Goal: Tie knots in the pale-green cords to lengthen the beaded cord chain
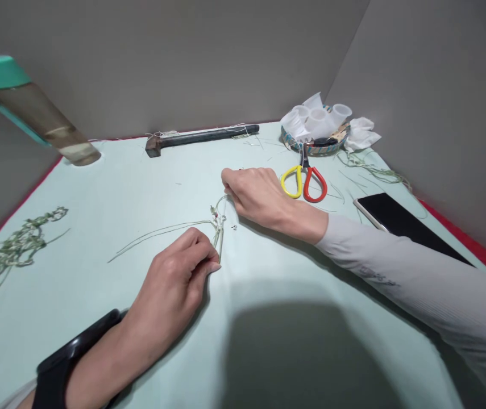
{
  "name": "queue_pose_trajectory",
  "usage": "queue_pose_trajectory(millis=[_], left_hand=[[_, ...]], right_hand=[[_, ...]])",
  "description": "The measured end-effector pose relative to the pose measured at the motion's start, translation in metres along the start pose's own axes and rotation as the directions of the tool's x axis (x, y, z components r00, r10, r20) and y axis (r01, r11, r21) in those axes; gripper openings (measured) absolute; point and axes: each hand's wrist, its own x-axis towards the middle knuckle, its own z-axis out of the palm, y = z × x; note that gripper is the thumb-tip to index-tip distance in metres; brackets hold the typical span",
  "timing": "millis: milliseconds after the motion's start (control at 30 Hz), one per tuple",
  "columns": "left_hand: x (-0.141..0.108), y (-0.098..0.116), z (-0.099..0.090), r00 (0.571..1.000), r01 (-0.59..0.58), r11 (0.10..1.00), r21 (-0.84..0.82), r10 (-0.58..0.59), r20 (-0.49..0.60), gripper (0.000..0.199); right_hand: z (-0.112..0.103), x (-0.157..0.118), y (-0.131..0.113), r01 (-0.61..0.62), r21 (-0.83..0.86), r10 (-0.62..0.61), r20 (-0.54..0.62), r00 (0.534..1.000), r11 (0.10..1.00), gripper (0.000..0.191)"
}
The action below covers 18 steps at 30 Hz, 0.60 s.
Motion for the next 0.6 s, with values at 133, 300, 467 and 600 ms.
queue_pose_trajectory(millis=[133, 300, 467, 600], left_hand=[[0.000, -0.002, 0.000, 1.000, -0.021, 0.999, 0.029, 0.021, 0.001, 0.027], [-0.002, -0.002, 0.003, 0.999, -0.033, 0.994, 0.100, 0.035, -0.015, 0.025], [-0.005, 0.001, 0.007, 0.998, -0.069, 0.974, 0.217, 0.067, 0.019, 0.026], [-0.010, 0.006, 0.009, 0.991, -0.132, 0.926, 0.353, 0.116, 0.066, 0.035]], right_hand=[[0.008, 0.005, 0.000, -0.012, -0.033, 0.013, 0.010, 1.000, 0.999, 0.022], [0.004, -0.010, 0.013, -0.018, -0.035, 0.018, 0.008, 1.000, 0.999, 0.020], [-0.007, -0.058, 0.022, 0.079, 0.015, -0.079, -0.010, 0.997, 0.997, 0.021], [-0.002, -0.107, 0.018, 0.201, 0.013, -0.200, -0.034, 0.979, 0.980, 0.019]])
